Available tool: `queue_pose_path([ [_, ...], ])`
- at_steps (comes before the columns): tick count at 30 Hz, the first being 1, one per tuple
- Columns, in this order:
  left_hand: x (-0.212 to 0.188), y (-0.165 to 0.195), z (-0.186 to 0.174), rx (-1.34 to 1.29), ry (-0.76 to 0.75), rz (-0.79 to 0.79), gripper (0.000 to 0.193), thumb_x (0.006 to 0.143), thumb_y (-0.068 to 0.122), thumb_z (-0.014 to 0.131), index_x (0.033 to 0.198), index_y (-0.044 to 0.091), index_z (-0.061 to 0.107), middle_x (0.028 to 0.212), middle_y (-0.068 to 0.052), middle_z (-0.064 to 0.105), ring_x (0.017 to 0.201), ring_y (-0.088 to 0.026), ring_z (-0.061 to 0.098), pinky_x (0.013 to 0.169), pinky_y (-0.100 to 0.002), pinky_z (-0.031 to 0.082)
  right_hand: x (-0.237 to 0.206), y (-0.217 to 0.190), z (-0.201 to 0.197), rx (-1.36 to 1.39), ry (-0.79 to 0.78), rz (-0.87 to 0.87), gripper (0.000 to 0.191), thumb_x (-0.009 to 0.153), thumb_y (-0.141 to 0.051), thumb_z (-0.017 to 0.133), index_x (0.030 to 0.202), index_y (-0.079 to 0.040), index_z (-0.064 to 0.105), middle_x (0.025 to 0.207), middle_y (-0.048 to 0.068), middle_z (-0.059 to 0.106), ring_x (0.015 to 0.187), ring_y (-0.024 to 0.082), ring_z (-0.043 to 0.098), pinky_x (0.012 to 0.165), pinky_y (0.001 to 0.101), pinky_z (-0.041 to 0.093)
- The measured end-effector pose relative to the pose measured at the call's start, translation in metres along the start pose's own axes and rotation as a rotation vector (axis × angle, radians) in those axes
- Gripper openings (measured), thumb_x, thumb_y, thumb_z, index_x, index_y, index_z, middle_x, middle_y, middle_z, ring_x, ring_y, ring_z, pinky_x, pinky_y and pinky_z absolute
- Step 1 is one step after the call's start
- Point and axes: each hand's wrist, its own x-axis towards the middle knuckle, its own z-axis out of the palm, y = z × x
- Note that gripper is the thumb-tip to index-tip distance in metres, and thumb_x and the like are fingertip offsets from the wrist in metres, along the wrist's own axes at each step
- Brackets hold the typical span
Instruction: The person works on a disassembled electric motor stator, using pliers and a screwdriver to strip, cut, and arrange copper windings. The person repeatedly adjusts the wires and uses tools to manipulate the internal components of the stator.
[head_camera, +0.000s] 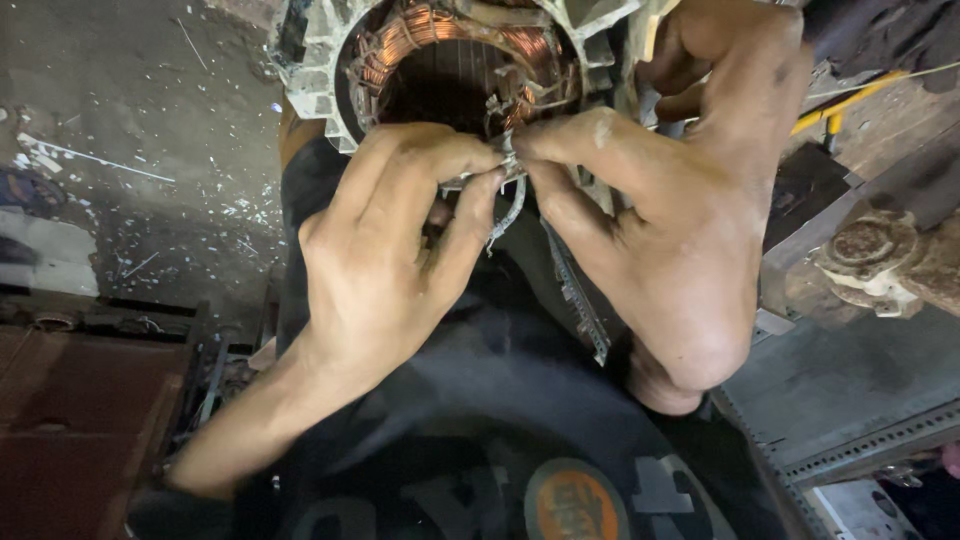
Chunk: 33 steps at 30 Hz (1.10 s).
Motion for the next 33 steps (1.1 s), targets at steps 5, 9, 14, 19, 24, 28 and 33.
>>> queue_pose_path([
  [5,-0.003,0.000,0.003,-0.027,0.010,-0.026,0.015,0.108,0.004,0.074,0.119,0.004,0.063,0.118,-0.007,0.066,0.084,-0.010,0.072,0.071,-0.021,0.063,0.000,0.001,0.000,0.003,-0.008,0.004,0.028,0.085,-0.019,0.091,0.111,-0.017,0.079,0.116,0.010,0.040,0.115,0.028,0.040,0.094,0.0396,0.034],
  [9,-0.005,-0.002,0.008,-0.045,0.014,-0.046,0.016,0.108,0.006,0.074,0.120,0.004,0.063,0.115,-0.007,0.066,0.085,-0.010,0.073,0.071,-0.021,0.064,-0.001,0.000,-0.001,0.012,-0.011,0.011,0.031,0.084,-0.019,0.091,0.113,-0.016,0.079,0.120,0.011,0.040,0.117,0.028,0.040,0.095,0.0384,0.034],
  [14,-0.008,-0.001,0.014,0.126,0.063,0.026,0.019,0.108,0.009,0.077,0.122,0.006,0.063,0.119,-0.006,0.064,0.084,-0.014,0.072,0.068,-0.024,0.061,0.000,0.000,0.000,0.061,0.000,0.037,0.030,0.085,-0.016,0.093,0.110,-0.013,0.078,0.123,0.011,0.039,0.116,0.026,0.042,0.092,0.0368,0.036],
  [19,-0.008,0.003,0.014,0.390,0.091,0.151,0.023,0.106,0.009,0.080,0.123,0.006,0.065,0.117,-0.006,0.065,0.077,-0.015,0.070,0.065,-0.027,0.058,0.002,-0.004,0.000,0.129,0.022,0.078,0.029,0.089,-0.012,0.093,0.114,-0.012,0.078,0.122,0.011,0.039,0.118,0.025,0.044,0.093,0.0353,0.040],
  [24,-0.005,0.006,0.011,0.452,0.088,0.196,0.025,0.101,0.012,0.082,0.122,0.005,0.069,0.116,-0.006,0.066,0.075,-0.016,0.070,0.066,-0.027,0.057,-0.002,-0.008,-0.011,0.230,0.023,0.152,0.024,0.100,-0.003,0.076,0.122,-0.008,0.068,0.124,0.011,0.045,0.118,0.024,0.049,0.097,0.0350,0.043],
  [28,-0.005,0.009,0.012,0.453,0.090,0.213,0.022,0.104,0.013,0.083,0.119,0.007,0.068,0.119,-0.005,0.066,0.081,-0.016,0.071,0.068,-0.027,0.058,-0.008,-0.003,-0.005,0.298,0.087,0.162,0.023,0.104,-0.005,0.069,0.126,-0.007,0.064,0.126,0.011,0.049,0.119,0.024,0.052,0.099,0.0334,0.044],
  [33,-0.004,0.013,0.019,0.495,0.080,0.236,0.026,0.105,0.017,0.085,0.118,0.004,0.067,0.118,-0.007,0.066,0.081,-0.017,0.071,0.068,-0.029,0.057,-0.021,0.005,0.005,0.393,0.142,0.180,0.019,0.107,-0.008,0.068,0.126,-0.008,0.065,0.128,0.010,0.049,0.114,0.020,0.053,0.099,0.0315,0.045],
])
